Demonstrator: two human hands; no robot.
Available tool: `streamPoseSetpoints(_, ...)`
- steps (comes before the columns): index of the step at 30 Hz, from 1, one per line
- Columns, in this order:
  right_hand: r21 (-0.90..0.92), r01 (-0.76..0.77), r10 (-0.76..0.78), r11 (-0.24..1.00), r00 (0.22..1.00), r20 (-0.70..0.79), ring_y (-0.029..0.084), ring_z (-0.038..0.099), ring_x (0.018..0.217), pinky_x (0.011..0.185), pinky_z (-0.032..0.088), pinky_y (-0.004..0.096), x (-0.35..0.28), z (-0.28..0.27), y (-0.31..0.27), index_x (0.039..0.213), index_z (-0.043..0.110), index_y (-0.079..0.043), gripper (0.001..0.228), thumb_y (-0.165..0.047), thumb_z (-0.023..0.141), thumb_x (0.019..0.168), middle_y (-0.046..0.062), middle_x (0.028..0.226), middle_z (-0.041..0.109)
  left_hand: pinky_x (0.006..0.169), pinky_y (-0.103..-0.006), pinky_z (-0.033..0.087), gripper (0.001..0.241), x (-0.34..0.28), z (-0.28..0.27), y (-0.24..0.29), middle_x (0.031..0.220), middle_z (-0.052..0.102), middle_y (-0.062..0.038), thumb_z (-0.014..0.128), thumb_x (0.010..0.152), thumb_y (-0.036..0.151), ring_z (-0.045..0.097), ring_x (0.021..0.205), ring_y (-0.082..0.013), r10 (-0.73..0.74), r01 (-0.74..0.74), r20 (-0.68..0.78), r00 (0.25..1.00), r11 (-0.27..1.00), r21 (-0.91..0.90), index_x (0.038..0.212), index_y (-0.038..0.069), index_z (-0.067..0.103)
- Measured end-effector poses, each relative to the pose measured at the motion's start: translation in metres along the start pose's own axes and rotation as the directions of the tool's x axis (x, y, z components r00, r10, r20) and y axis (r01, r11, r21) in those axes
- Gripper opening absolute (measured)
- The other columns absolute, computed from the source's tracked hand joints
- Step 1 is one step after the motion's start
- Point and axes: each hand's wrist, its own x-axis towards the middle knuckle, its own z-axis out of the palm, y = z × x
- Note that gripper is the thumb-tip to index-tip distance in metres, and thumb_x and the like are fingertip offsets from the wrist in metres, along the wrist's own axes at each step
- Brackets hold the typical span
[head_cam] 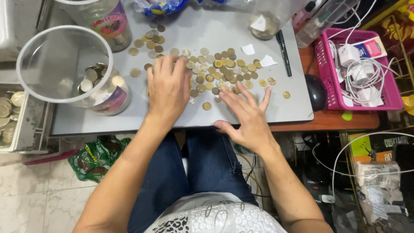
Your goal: Counting and sorting coins on a desk and placing them into containers
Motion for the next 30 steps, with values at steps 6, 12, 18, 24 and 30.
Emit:
streamPoseSetpoints(6,-0.008,-0.168,0.167,0.986,0.984,-0.056,0.037,0.048,0.141,0.112,-0.015,0.073,-0.005,0.003,0.028,0.146,0.055,-0.013,0.067,-0.057,0.065,0.096,0.011,0.135,0.067,0.065,-0.0379,0.053,0.018,-0.042,-0.059,0.062,0.081,0.068,-0.009,0.072,0.094,0.015,0.066,0.071,-0.0287,-0.227,0.322,0.229,0.947,0.628,-0.709,0.109,0.006,0.068)
streamPoseSetpoints(12,0.020,0.050,-0.050,0.999,0.999,0.003,0.030,0.040,0.148,0.115,-0.018,0.069,-0.004,0.002,-0.010,0.145,0.057,-0.020,0.063,-0.057,0.064,0.094,-0.001,0.144,0.062,0.041,-0.0242,0.042,0.026,-0.115,-0.014,0.085,0.068,0.068,-0.013,0.049,0.102,0.022,0.060,0.051,-0.0159,-0.104,0.874,0.949,0.298,-0.369,-0.315,0.099,0.001,0.065)
streamPoseSetpoints(18,0.222,0.085,-0.101,0.971,0.993,0.062,0.029,0.053,0.136,0.118,-0.014,0.067,-0.035,0.004,-0.023,0.135,0.065,-0.020,0.065,-0.057,0.076,0.082,0.000,0.129,0.071,0.035,-0.0169,0.027,0.035,-0.127,0.016,0.081,0.071,0.062,-0.006,0.046,0.099,0.036,0.050,0.047,-0.0109,0.036,0.736,0.992,0.120,-0.674,-0.065,0.102,0.006,0.064)
streamPoseSetpoints(24,0.020,0.052,-0.052,0.998,0.998,0.025,0.036,0.039,0.147,0.113,-0.013,0.073,-0.003,0.000,0.005,0.147,0.055,-0.015,0.075,-0.064,0.066,0.090,0.006,0.144,0.061,0.035,-0.0140,0.020,0.028,-0.119,0.006,0.083,0.059,0.031,0.002,0.048,0.103,0.030,0.031,0.046,-0.0072,0.079,0.659,0.981,0.176,-0.750,-0.058,0.091,0.007,0.059)
streamPoseSetpoints(30,-0.054,0.018,-0.022,0.998,0.997,-0.069,0.034,0.046,0.143,0.115,-0.012,0.071,-0.002,-0.003,0.016,0.143,0.058,-0.016,0.069,-0.059,0.070,0.091,0.004,0.142,0.063,0.036,-0.0141,0.023,0.028,-0.131,0.014,0.074,0.058,0.028,0.004,0.049,0.103,0.031,0.033,0.047,-0.0078,0.027,0.680,0.986,0.166,-0.727,-0.095,0.093,0.007,0.059)
